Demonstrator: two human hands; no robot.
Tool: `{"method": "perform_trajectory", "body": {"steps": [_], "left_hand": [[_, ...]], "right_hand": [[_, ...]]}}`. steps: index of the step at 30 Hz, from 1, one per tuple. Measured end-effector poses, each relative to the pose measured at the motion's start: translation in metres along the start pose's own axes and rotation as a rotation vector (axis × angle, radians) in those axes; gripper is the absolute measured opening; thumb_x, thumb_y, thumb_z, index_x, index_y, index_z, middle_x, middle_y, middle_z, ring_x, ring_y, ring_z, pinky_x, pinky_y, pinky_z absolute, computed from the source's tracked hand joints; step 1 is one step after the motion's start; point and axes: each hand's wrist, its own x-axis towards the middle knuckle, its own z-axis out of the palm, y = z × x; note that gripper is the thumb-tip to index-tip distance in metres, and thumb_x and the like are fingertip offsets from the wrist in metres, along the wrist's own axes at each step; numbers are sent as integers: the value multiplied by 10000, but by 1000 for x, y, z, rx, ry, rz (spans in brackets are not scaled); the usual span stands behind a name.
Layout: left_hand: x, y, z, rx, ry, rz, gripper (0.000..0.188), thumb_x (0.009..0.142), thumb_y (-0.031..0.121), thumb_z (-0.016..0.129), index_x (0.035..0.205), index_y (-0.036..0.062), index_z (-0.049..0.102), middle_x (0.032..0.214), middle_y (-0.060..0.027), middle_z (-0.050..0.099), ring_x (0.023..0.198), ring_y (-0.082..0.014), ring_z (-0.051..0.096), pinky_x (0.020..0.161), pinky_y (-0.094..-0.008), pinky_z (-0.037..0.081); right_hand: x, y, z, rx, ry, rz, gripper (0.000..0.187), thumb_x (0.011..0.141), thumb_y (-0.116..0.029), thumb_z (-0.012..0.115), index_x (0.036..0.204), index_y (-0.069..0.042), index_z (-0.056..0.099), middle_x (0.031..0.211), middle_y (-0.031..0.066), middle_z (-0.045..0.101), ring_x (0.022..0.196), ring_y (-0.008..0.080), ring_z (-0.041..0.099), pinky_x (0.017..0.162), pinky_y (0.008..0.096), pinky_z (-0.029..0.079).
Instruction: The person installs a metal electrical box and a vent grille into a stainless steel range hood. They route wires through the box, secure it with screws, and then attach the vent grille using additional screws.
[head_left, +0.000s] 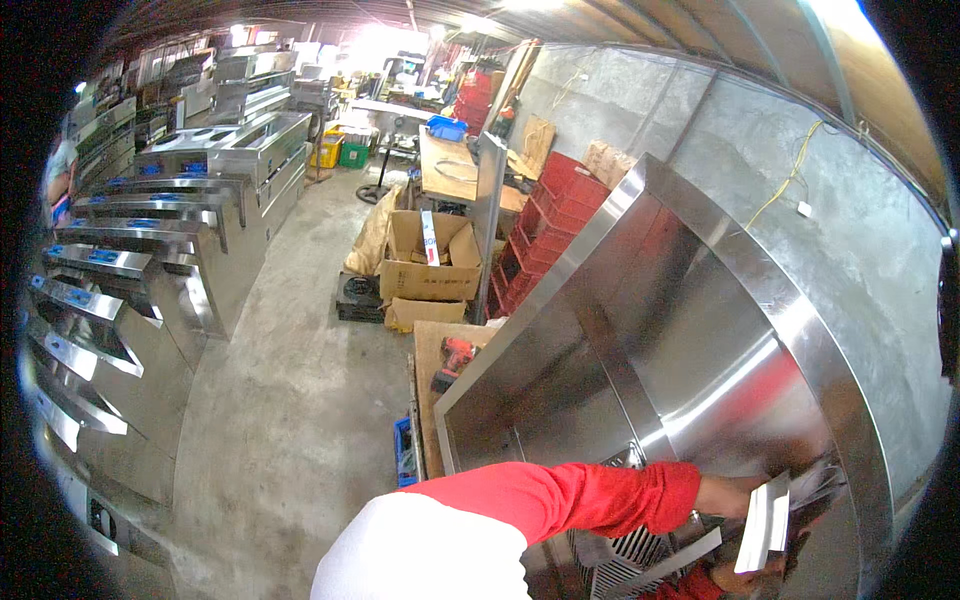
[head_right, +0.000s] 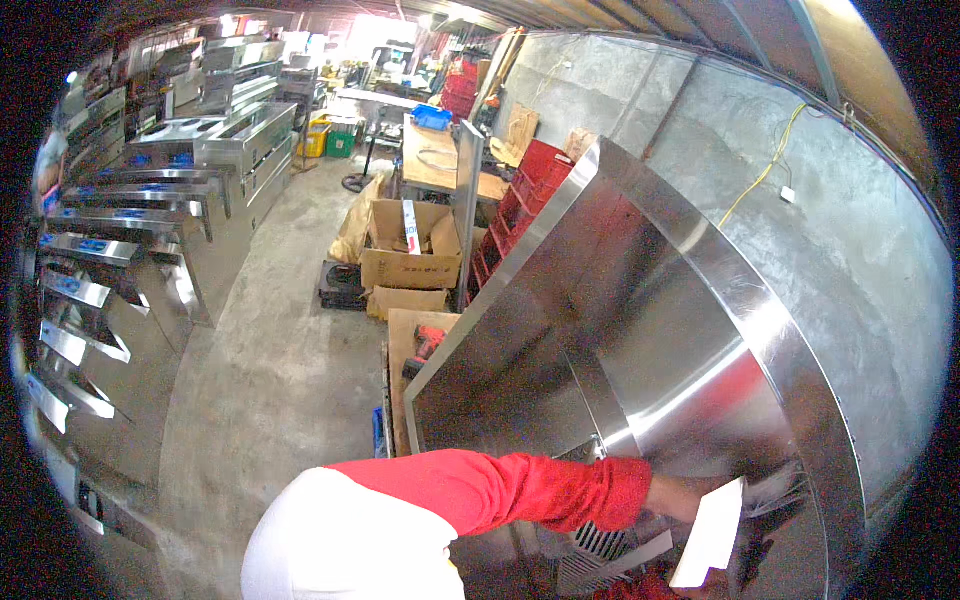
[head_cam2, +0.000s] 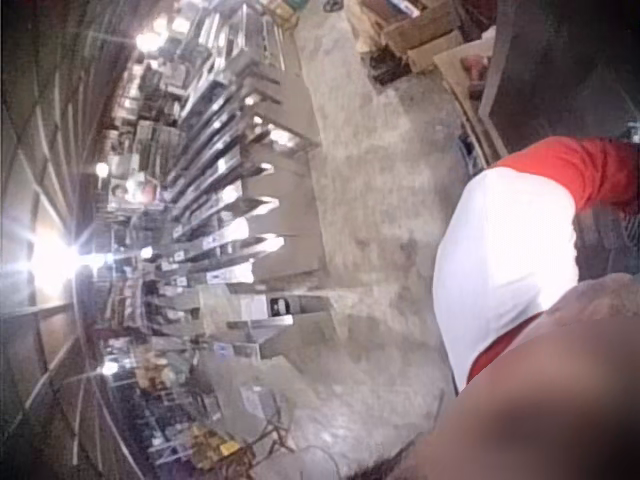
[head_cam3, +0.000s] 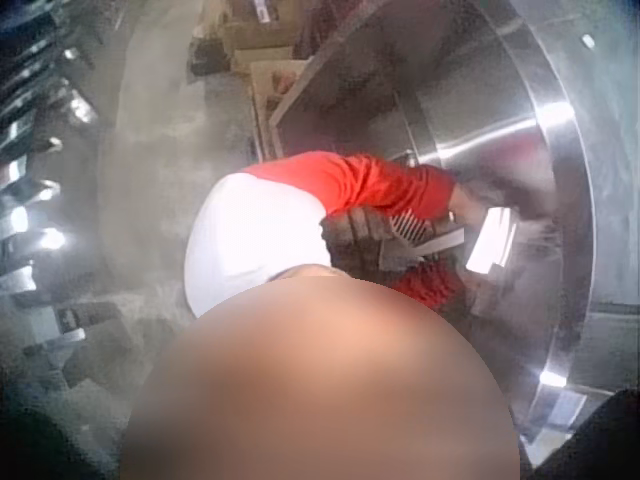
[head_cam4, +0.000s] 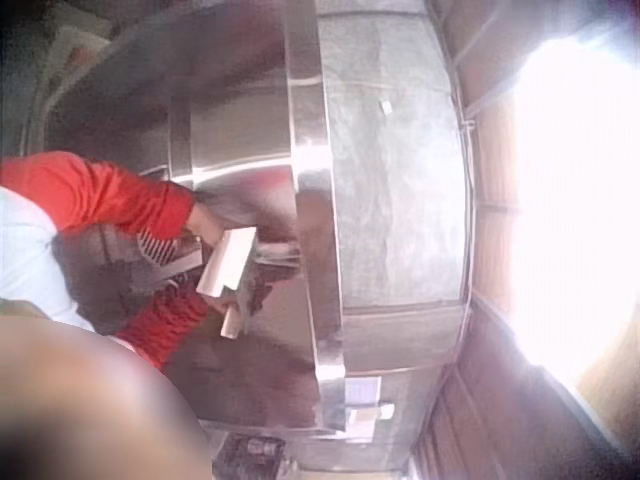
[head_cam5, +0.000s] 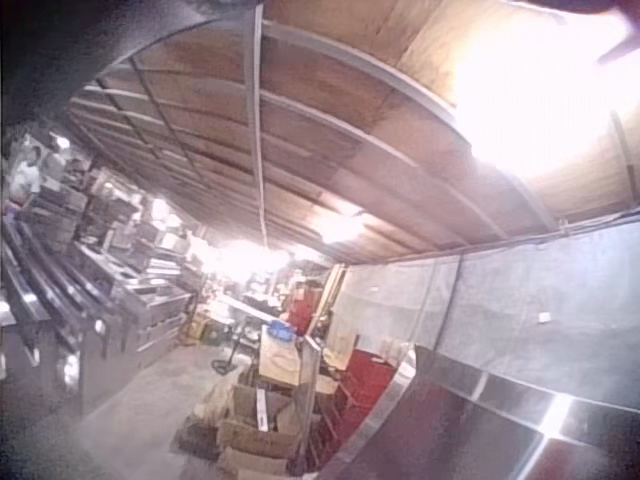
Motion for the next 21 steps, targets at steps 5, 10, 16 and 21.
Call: {"method": "perform_trajectory", "body": {"steps": [5, 10, 16, 21], "left_hand": [[-1, 5, 1, -117, -24, -23, 486, 945, 342, 642, 1249, -36, 603, 1225, -107, 651, 1052, -151, 548, 933, -361, 487], [5, 2, -2, 152, 158, 87, 357, 956, 317, 598, 1041, -22, 673, 901, -30, 698, 835, -132, 600, 812, -337, 514], [-32, 42, -21, 494, 233, 68, 333, 943, 204, 575, 1217, 21, 622, 1283, -164, 613, 1164, -254, 571, 987, -404, 466], [-90, 94, 5, 445, 574, 345, 886, 938, 639, 505, 1469, -60, 377, 1398, -228, 534, 1268, -303, 540, 1076, -429, 392]], "right_hand": [[1, -9, -9, 12, 6, 31, 295, 962, -150, 638, 1216, -5, 605, 1143, 120, 672, 1039, 251, 640, 909, 379, 520], [0, -5, -20, 23, 7, 64, 303, 964, -144, 640, 1229, -4, 600, 1152, 116, 668, 1049, 246, 635, 917, 377, 517], [3, 5, -76, 61, 0, 269, 313, 965, -137, 642, 1244, -3, 594, 1162, 111, 663, 1062, 240, 628, 926, 374, 513], [-2, 2, -125, 229, 11, 590, 323, 967, -131, 644, 1257, -2, 589, 1171, 107, 659, 1072, 235, 623, 934, 372, 511]]}}
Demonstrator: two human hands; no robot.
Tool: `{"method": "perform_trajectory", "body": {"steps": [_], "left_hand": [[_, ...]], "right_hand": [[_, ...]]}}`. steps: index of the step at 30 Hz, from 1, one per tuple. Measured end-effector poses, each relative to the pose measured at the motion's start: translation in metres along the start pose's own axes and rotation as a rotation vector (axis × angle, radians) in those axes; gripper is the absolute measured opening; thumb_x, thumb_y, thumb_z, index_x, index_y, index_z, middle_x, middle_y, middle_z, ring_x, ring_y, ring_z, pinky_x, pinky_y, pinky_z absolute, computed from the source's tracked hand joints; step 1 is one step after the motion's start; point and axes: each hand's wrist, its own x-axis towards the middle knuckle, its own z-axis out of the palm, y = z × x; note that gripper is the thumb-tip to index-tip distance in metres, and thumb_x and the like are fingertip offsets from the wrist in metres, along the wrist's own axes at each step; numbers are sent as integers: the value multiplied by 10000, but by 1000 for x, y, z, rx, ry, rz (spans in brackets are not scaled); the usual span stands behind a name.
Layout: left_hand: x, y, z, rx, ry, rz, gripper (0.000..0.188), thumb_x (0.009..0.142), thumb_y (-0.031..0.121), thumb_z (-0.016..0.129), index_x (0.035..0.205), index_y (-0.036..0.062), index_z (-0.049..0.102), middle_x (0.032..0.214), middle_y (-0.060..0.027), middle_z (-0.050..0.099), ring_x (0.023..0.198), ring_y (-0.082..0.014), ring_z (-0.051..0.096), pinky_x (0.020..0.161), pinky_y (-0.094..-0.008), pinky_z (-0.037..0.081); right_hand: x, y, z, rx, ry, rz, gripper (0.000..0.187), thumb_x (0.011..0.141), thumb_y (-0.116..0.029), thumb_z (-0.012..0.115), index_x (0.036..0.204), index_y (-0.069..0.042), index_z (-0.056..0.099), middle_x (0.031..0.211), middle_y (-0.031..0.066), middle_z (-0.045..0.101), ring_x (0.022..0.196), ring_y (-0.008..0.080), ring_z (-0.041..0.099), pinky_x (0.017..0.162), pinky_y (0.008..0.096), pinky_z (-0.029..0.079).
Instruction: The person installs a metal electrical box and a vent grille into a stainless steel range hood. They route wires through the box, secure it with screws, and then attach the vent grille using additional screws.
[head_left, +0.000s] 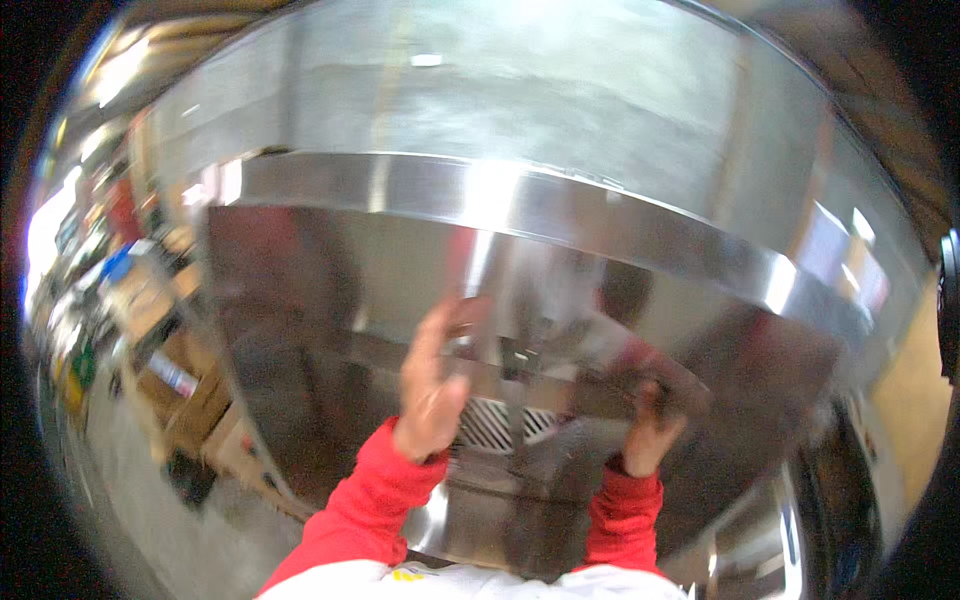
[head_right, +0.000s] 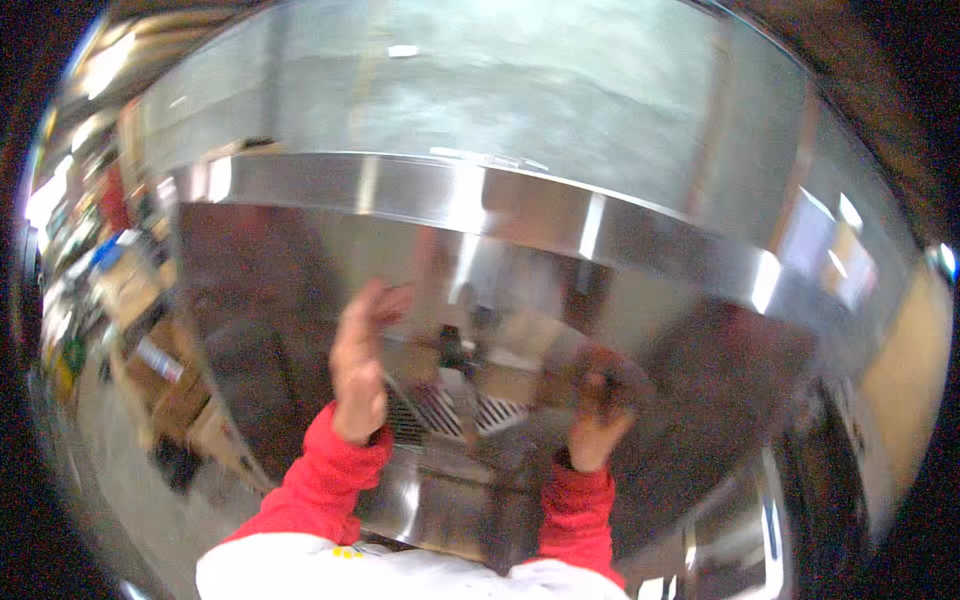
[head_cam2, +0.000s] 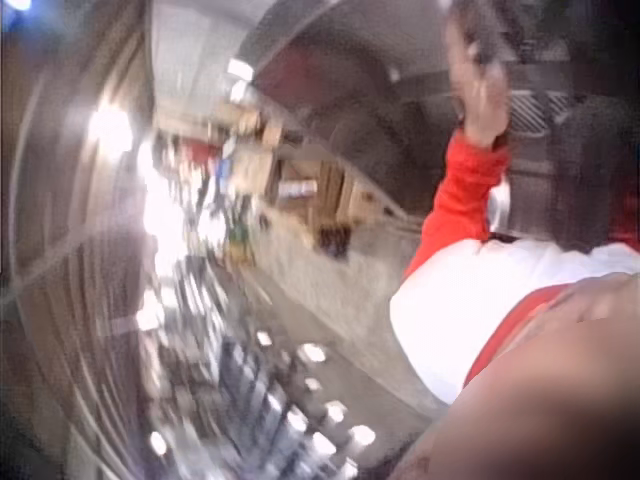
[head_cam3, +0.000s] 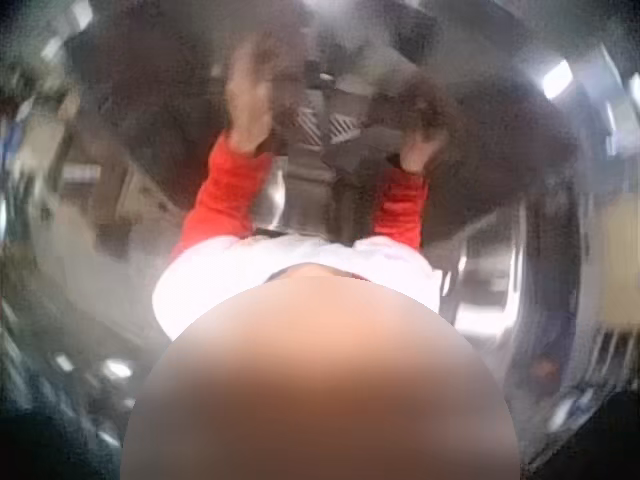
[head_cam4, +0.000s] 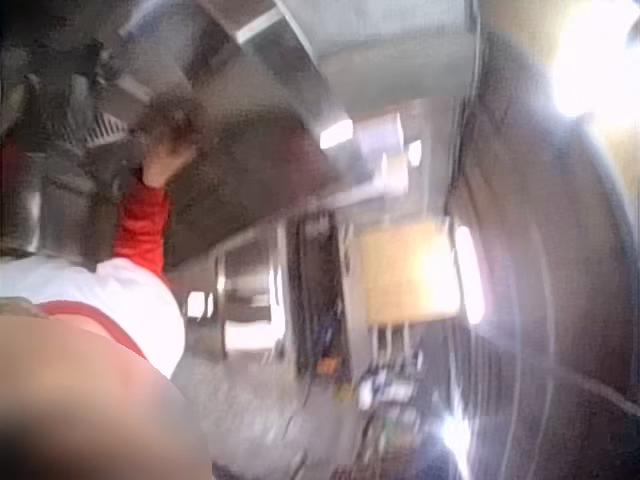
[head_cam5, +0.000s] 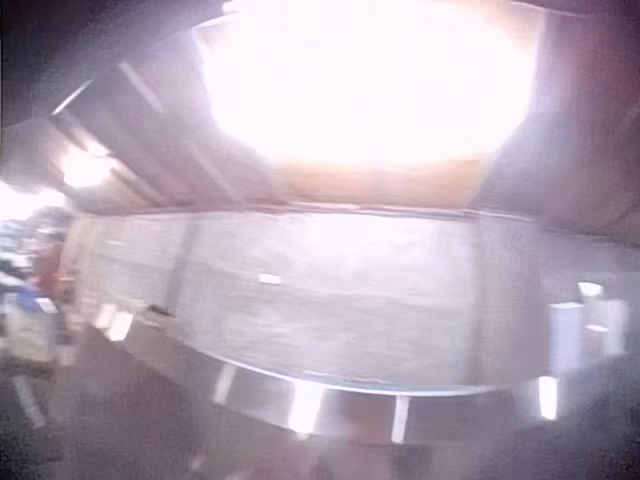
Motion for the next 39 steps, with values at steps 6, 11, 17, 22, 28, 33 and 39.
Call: {"method": "perform_trajectory", "body": {"steps": [6, 11, 17, 22, 28, 33, 39], "left_hand": [[-11, 35, 44, 96, -294, -24, 930, 811, 267, 782, 1506, -59, 255, 1327, -277, 551, 1175, -314, 577, 992, -410, 448], [-4, 42, 59, -128, -513, -388, 530, 895, 117, 605, 1376, -44, 450, 1152, -172, 631, 1035, -213, 605, 944, -332, 465], [12, -2, 55, -700, -725, -990, 401, 939, 234, 599, 1267, 5, 616, 1111, -50, 678, 997, -114, 625, 868, -269, 492], [20, -40, 63, -706, -1156, -1084, 456, 974, 268, 554, 1334, -10, 586, 1272, -113, 650, 1154, -189, 607, 999, -308, 463], [33, 4, 46, 16, -820, -483, 540, 971, 297, 556, 1401, -26, 511, 1371, -249, 570, 1218, -342, 585, 1027, -402, 441], [48, 2, 21, 571, -117, 85, 367, 911, 239, 684, 1158, -29, 642, 1120, -221, 673, 1014, -371, 643, 882, -455, 491], [32, -49, 55, 494, -331, 134, 301, 826, 108, 749, 1100, 17, 665, 1061, -154, 656, 1033, -347, 603, 885, -443, 472]], "right_hand": [[-19, -68, -27, -140, -196, 219, 213, 970, -107, 614, 1129, 33, 631, 943, 61, 676, 782, 128, 632, 660, 255, 546], [-29, -99, -64, -125, -424, 324, 620, 963, -491, 571, 1235, 66, 590, 1046, 120, 692, 832, 174, 663, 752, 321, 551], [-31, -83, -95, 131, -484, 421, 750, 909, -406, 685, 1422, 68, 410, 1291, 227, 609, 1153, 301, 633, 923, 392, 530], [-36, -64, -73, -98, -738, -154, 473, 811, -159, 815, 1247, -64, 659, 1373, 224, 549, 1108, 276, 639, 884, 367, 542], [-6, -57, -56, -96, -703, -521, 211, 842, -218, 708, 941, -35, 742, 992, 222, 739, 727, 288, 730, 629, 346, 566], [23, -51, -40, -515, -283, -601, 210, 821, -183, 706, 945, -15, 726, 975, 226, 739, 842, 316, 735, 760, 379, 576], [47, -34, 1, -754, -296, -827, 214, 777, -124, 715, 971, -33, 731, 1041, 171, 742, 857, 306, 730, 753, 356, 574]]}}
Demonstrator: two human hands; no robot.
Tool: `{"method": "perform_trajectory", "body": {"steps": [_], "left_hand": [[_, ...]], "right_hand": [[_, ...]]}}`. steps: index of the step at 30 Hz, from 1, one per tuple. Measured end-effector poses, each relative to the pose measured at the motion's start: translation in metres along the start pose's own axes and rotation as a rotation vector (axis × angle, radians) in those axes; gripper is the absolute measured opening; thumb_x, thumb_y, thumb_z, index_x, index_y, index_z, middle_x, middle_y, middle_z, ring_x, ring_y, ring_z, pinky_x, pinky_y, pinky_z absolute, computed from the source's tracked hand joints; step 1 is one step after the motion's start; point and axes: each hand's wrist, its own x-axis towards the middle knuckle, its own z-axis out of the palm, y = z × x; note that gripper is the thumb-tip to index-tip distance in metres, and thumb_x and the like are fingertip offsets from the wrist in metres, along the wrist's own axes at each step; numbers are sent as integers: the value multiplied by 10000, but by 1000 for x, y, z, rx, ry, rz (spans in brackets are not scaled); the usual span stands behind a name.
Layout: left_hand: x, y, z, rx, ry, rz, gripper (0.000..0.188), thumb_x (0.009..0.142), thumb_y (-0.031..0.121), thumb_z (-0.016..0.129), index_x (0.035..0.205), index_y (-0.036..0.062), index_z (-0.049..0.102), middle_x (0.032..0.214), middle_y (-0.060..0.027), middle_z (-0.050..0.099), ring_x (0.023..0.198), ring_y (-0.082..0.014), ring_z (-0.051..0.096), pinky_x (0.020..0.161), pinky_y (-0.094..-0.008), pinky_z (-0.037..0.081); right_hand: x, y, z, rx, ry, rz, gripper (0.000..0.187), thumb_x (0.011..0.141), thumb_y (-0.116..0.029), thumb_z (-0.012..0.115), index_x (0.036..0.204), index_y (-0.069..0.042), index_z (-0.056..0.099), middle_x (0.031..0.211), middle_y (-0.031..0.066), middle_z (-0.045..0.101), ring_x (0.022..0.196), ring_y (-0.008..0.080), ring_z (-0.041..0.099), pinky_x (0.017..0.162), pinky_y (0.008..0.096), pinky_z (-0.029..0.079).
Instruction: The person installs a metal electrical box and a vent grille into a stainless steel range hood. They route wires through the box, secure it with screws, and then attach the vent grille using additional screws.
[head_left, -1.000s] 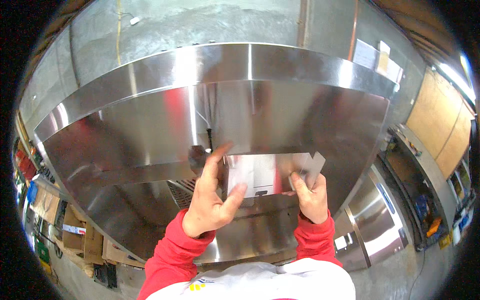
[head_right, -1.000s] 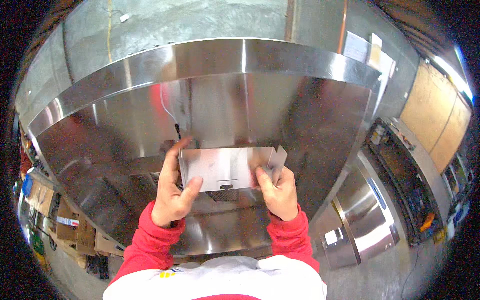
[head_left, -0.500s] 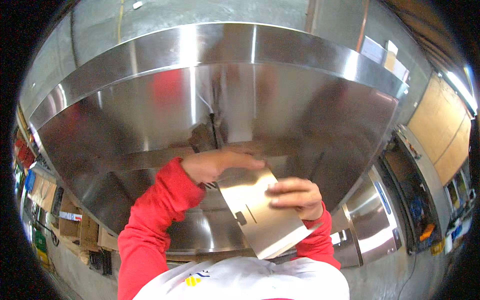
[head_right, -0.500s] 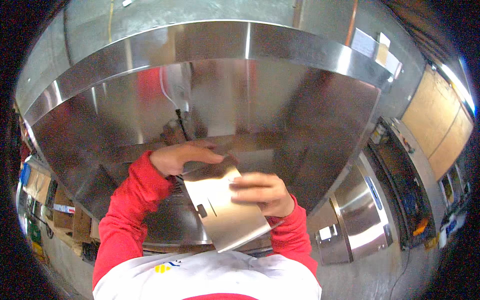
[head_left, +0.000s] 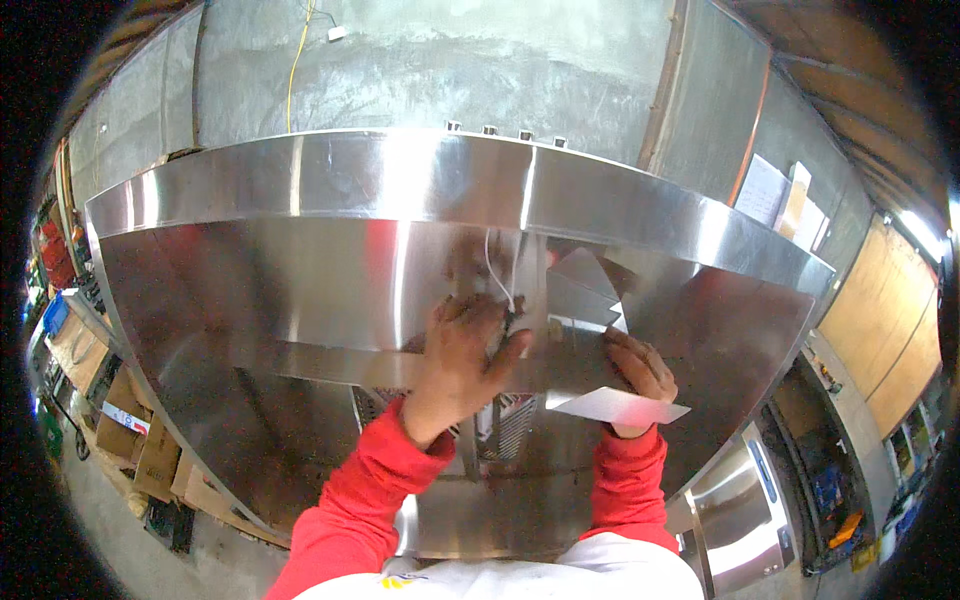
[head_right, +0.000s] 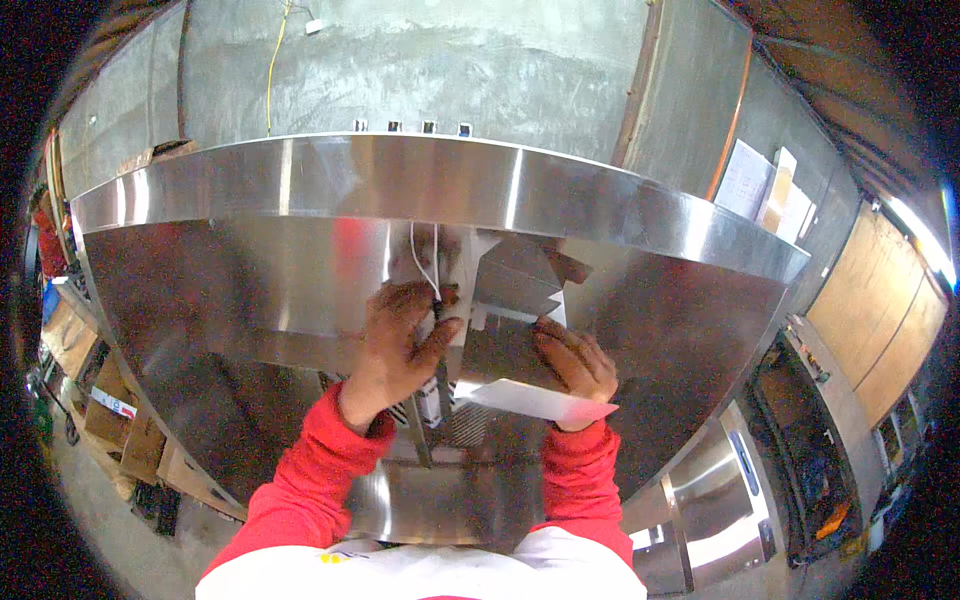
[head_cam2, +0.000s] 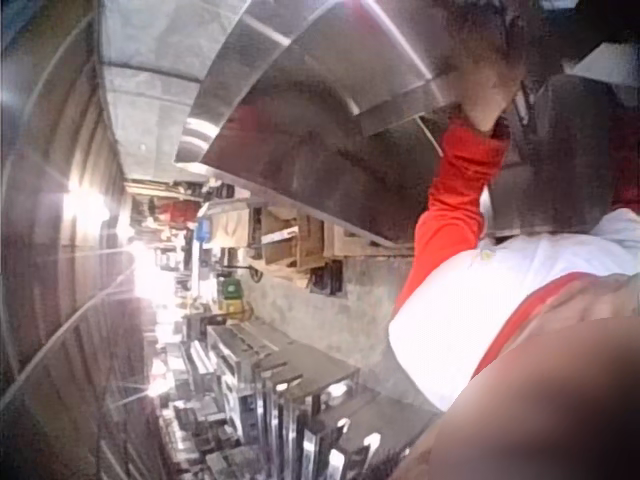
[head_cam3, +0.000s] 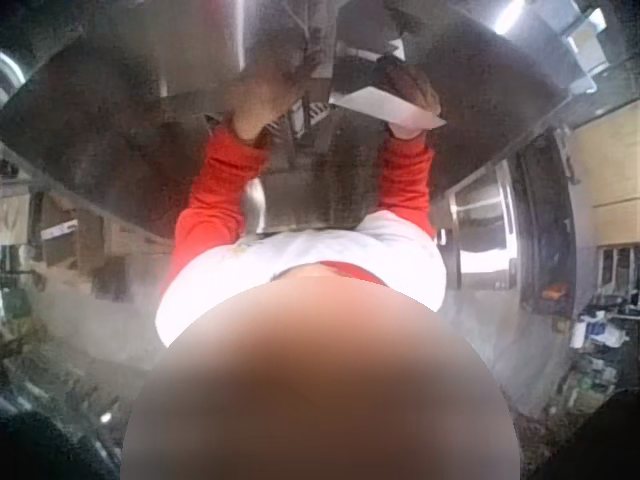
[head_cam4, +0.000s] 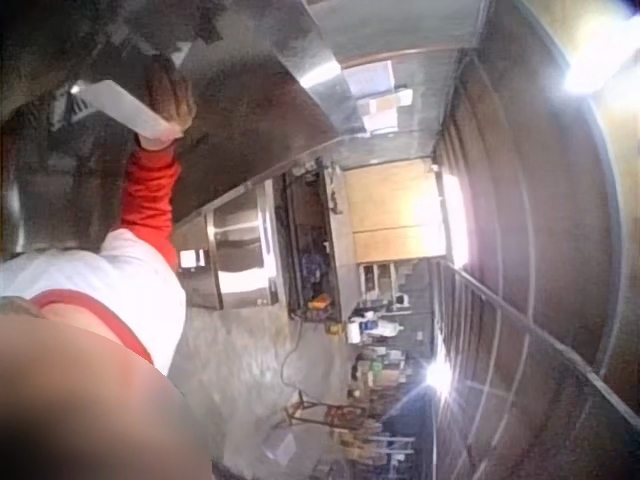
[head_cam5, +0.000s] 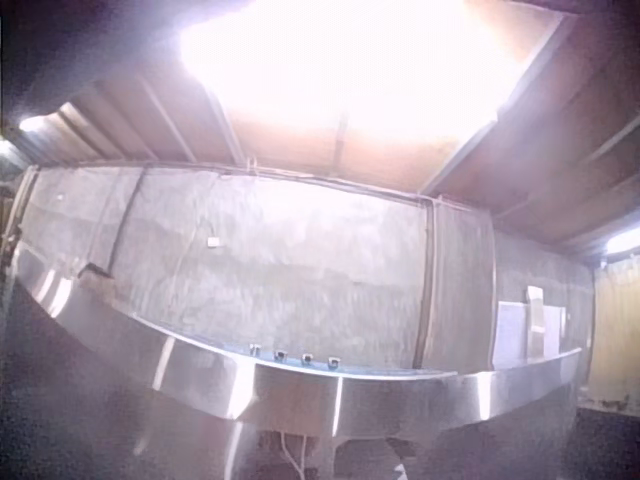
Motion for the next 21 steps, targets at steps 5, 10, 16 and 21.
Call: {"method": "perform_trajectory", "body": {"steps": [5, 10, 16, 21], "left_hand": [[15, -7, 11, -345, 44, -84, 156, 807, 186, 785, 861, 52, 725, 768, -118, 689, 705, -292, 635, 715, -397, 485], [14, -13, -8, -556, -142, -155, 159, 850, 188, 752, 887, 37, 722, 774, -137, 683, 678, -285, 618, 684, -382, 460], [19, -22, -24, -516, -182, 23, 174, 863, 195, 737, 924, 33, 720, 821, -143, 696, 703, -305, 637, 731, -395, 479], [11, -22, -34, -430, -204, -4, 189, 869, 175, 733, 959, 10, 718, 884, -157, 712, 750, -310, 674, 729, -395, 503]], "right_hand": [[10, -3, 7, -15, 14, -5, 240, 749, -121, 736, 976, -43, 737, 1047, 155, 743, 847, 288, 730, 749, 349, 573], [17, -6, 5, 26, -47, -24, 240, 764, -134, 732, 987, -46, 729, 1041, 145, 744, 822, 278, 729, 724, 340, 572], [35, -12, 5, 45, -168, -56, 204, 794, -163, 723, 971, -62, 715, 993, 126, 747, 796, 264, 729, 681, 348, 581], [42, -16, 10, 73, -164, -88, 228, 761, -137, 743, 980, -82, 717, 971, 114, 750, 793, 248, 733, 681, 336, 591]]}}
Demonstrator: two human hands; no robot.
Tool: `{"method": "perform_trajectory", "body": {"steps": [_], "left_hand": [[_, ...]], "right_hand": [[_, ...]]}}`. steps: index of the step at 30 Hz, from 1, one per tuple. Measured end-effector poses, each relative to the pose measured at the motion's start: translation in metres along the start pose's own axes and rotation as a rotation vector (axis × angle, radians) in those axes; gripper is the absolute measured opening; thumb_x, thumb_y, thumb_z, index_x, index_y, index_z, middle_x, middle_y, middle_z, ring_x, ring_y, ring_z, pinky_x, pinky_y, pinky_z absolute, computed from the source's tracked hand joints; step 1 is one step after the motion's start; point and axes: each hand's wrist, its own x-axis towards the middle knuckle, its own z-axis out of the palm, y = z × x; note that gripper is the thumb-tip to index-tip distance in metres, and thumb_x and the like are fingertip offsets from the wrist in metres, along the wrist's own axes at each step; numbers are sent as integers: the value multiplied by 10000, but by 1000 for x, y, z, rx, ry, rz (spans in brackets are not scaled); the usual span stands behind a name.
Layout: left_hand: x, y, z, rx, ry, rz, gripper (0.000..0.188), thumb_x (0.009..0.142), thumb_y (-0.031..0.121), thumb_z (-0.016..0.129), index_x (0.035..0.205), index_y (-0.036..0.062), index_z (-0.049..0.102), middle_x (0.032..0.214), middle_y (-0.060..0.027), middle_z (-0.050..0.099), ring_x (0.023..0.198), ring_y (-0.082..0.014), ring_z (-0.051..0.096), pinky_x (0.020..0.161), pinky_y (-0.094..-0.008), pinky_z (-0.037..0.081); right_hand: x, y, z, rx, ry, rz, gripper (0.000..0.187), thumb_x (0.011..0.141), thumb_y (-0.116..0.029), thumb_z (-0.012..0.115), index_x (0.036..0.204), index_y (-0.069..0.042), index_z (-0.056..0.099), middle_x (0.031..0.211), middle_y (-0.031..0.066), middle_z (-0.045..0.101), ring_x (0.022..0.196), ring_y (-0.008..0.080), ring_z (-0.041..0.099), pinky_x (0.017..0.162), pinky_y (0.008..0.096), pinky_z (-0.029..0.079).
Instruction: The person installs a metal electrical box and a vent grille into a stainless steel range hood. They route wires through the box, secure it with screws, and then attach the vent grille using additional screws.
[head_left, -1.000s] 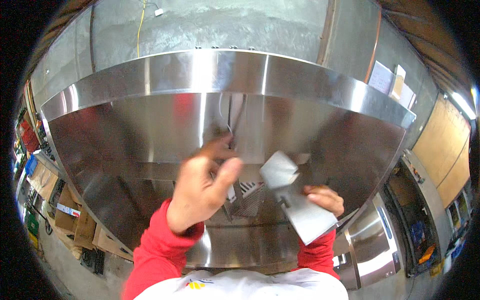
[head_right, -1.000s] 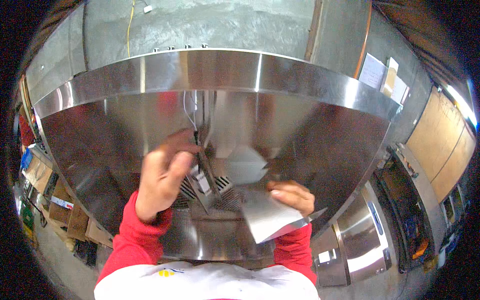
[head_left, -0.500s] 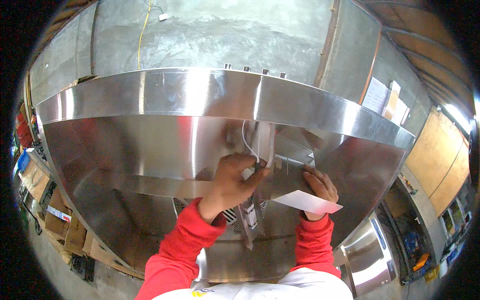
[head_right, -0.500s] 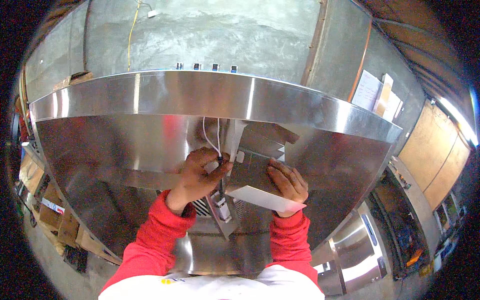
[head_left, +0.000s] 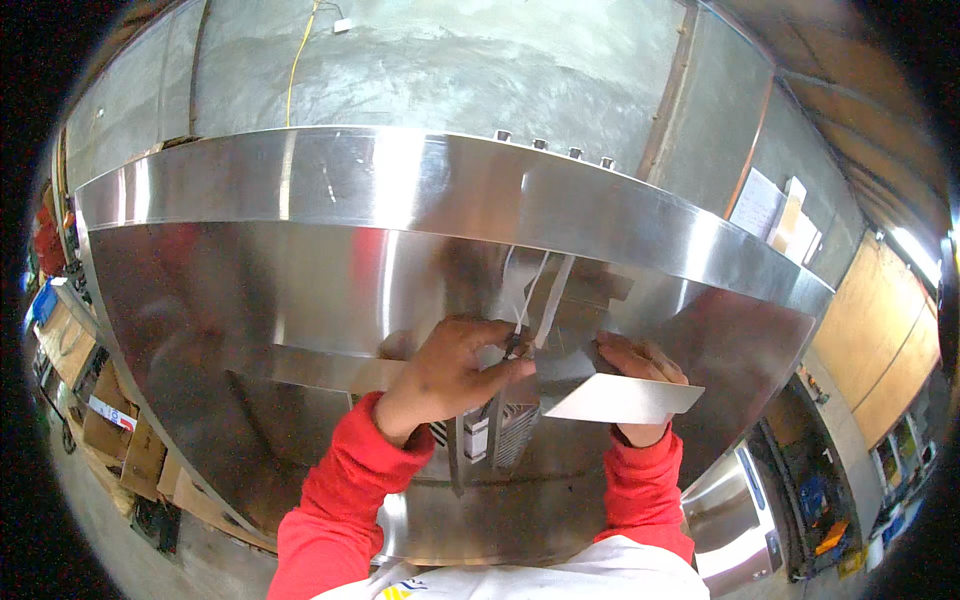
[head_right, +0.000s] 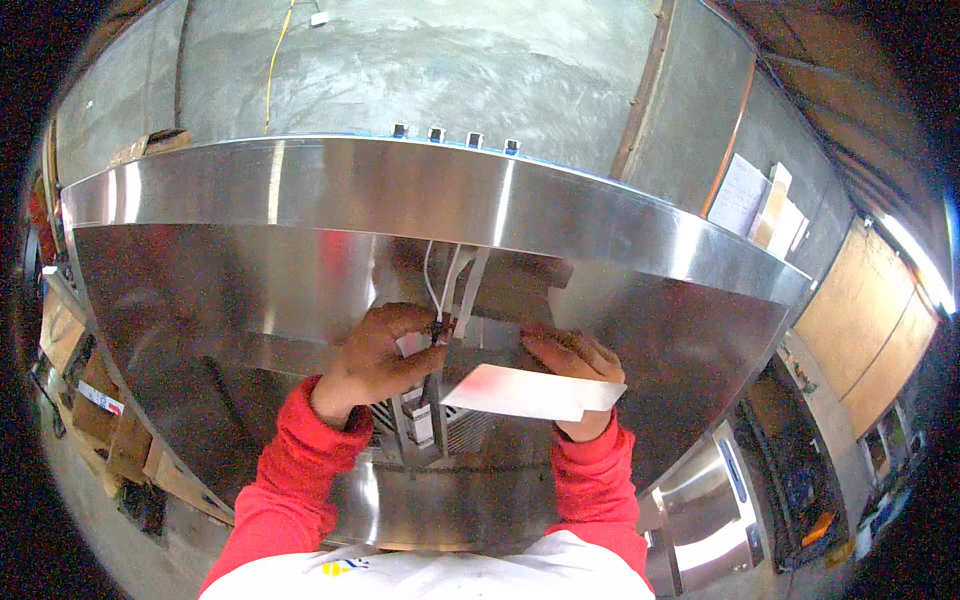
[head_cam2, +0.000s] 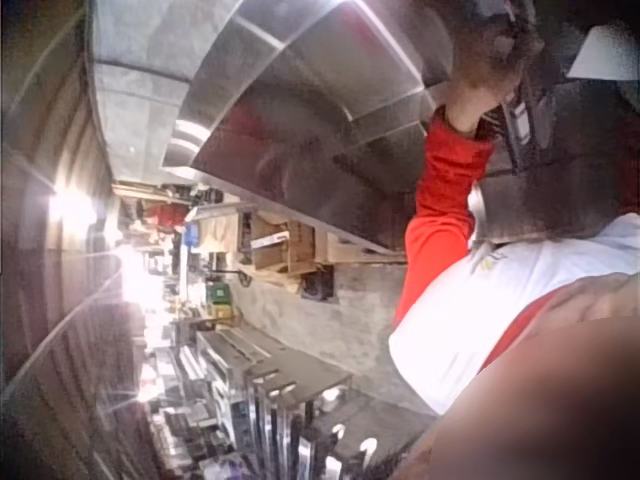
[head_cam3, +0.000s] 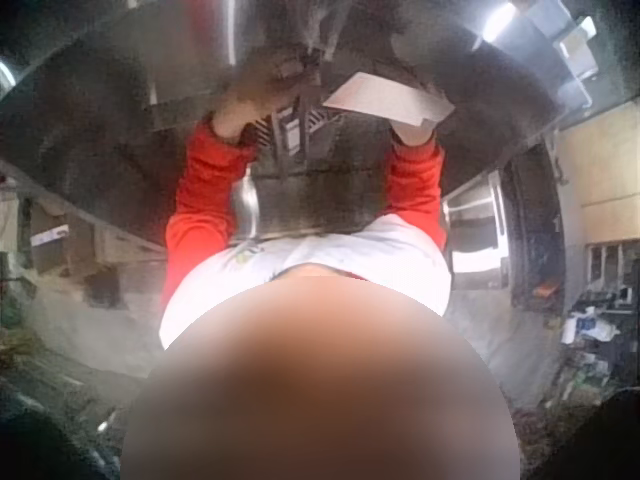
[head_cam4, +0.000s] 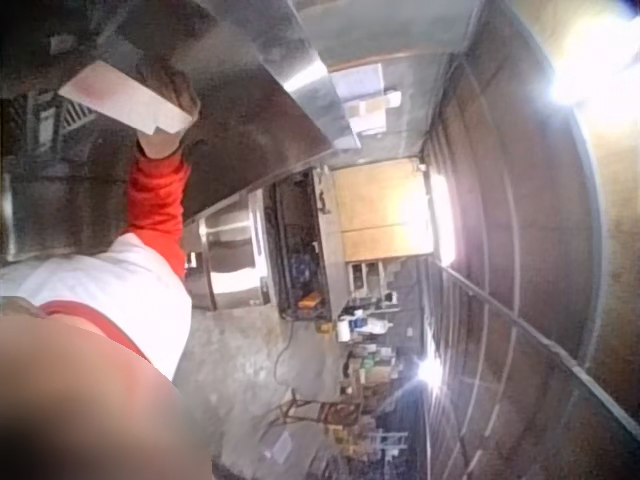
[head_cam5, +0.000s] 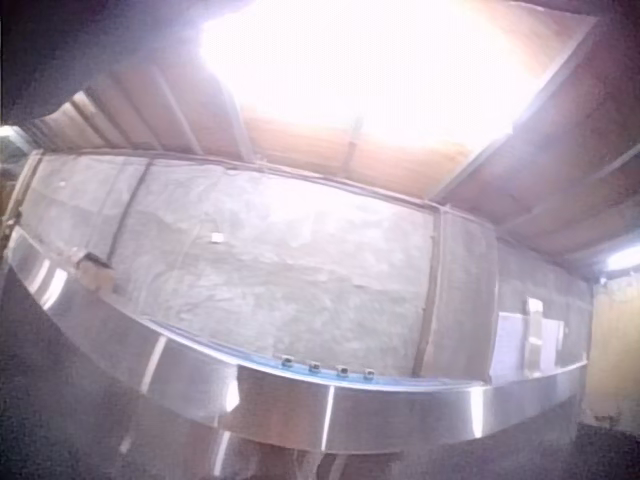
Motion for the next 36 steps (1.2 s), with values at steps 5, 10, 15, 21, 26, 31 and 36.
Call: {"method": "perform_trajectory", "body": {"steps": [5, 10, 15, 21, 26, 31, 36], "left_hand": [[-10, -3, -3, -141, 72, -111, 161, 858, 119, 748, 979, 19, 716, 905, -145, 727, 816, -296, 703, 683, -380, 537], [-11, -1, 2, 19, 152, -13, 138, 844, 111, 757, 961, 57, 708, 912, -109, 730, 833, -288, 698, 751, -388, 528], [-9, 8, 4, 243, 151, 34, 129, 810, 111, 740, 922, 86, 682, 911, -77, 720, 884, -296, 674, 910, -435, 463], [-6, 19, -3, 531, 144, 71, 115, 861, 175, 656, 967, 131, 666, 901, -52, 671, 923, -277, 641, 969, -467, 399], [0, 11, -13, 401, 30, 53, 133, 819, 113, 672, 944, 77, 646, 899, -106, 672, 912, -323, 649, 944, -482, 442], [-2, 7, -9, 305, 77, 3, 154, 873, 127, 641, 1022, 92, 659, 868, -95, 694, 900, -302, 666, 975, -521, 425], [-4, 12, -6, 362, 144, 37, 244, 831, 109, 678, 1073, 85, 667, 903, -105, 709, 903, -308, 669, 963, -510, 440]], "right_hand": [[1, 2, 5, 43, -21, 14, 215, 739, -131, 756, 947, -82, 731, 987, 110, 753, 806, 254, 735, 697, 344, 594], [-1, -4, 7, -23, 21, 60, 204, 748, -134, 747, 937, -60, 728, 977, 121, 752, 803, 265, 735, 710, 344, 593], [6, -5, 1, -28, 18, -6, 227, 733, -125, 761, 951, -68, 734, 971, 119, 752, 786, 258, 733, 669, 337, 579], [25, -9, -8, -101, -13, -117, 288, 666, -73, 820, 941, -98, 739, 971, 98, 754, 729, 223, 715, 622, 322, 560], [33, -13, -6, -67, -18, -139, 302, 646, -56, 839, 925, -107, 736, 972, 86, 756, 709, 214, 704, 617, 309, 555], [29, -15, 1, -111, 3, -150, 289, 626, -46, 825, 901, -92, 751, 960, 91, 755, 718, 225, 703, 634, 316, 563], [23, -18, 9, -120, 47, -122, 263, 641, -51, 783, 903, -67, 759, 970, 104, 749, 754, 218, 698, 651, 321, 567]]}}
